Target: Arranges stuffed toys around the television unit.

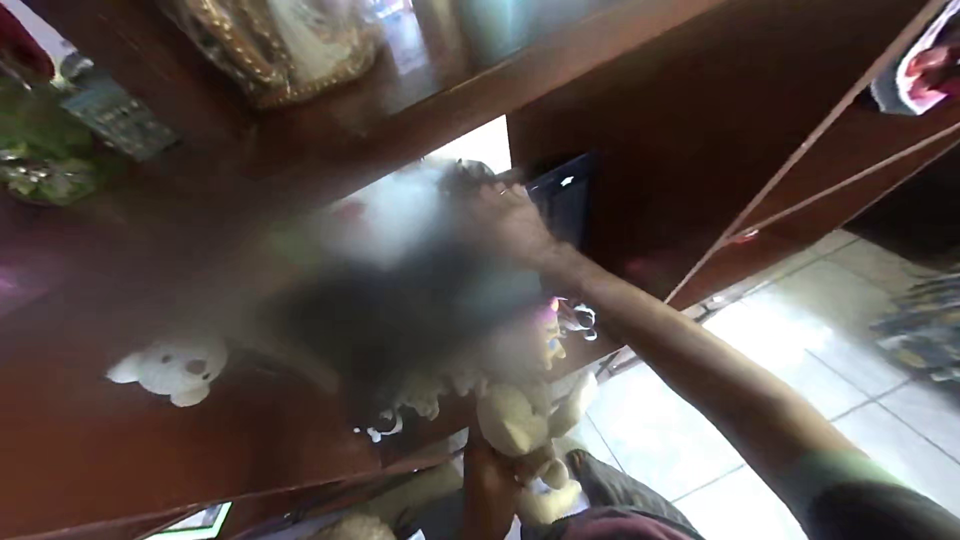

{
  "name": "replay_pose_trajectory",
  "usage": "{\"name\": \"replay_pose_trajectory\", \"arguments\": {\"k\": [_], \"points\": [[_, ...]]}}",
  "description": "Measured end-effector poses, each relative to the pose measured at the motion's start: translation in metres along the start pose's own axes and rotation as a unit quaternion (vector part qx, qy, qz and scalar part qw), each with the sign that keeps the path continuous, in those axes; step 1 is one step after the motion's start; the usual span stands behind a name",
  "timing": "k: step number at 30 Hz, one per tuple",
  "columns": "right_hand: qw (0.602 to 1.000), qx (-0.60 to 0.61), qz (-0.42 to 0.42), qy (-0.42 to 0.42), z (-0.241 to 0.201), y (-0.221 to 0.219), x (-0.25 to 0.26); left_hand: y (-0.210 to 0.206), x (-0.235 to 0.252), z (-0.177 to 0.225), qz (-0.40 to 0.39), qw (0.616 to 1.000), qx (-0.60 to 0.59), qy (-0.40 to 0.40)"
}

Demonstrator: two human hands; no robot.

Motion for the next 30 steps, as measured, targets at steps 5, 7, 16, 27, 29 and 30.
{"name": "replay_pose_trajectory", "arguments": {"k": [5,7,16,27,29,30], "points": [[0.990,-0.025,0.060,-0.123,0.065,0.031,-0.035,0.023,-0.005,0.025,0.035,0.999,0.011,0.012],[0.979,0.006,0.114,-0.170,0.069,0.039,-0.045,0.030,-0.008,0.028,0.044,0.999,-0.010,-0.007],[0.883,0.162,0.177,-0.403,-0.021,0.104,-0.136,0.027,0.017,0.054,0.023,0.983,-0.138,-0.115],[0.757,0.587,-0.129,-0.257,-0.046,0.199,-0.160,-0.014,0.048,0.159,0.035,0.983,-0.018,-0.180],[0.782,0.566,-0.105,-0.239,-0.051,0.205,-0.142,-0.022,0.050,0.176,0.049,0.975,0.059,-0.208],[0.799,0.546,-0.078,-0.239,-0.052,0.205,-0.132,-0.026,0.047,0.194,0.056,0.973,0.141,-0.173]]}}
Point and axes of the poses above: each hand's wrist, its own x-axis towards the middle knuckle, its own y-axis out of the back of the hand, z = x × y, the point moved 1 cm from there along x, towards the middle knuckle, and after that the axes turned 13 degrees about y, right-handed, at the moved point
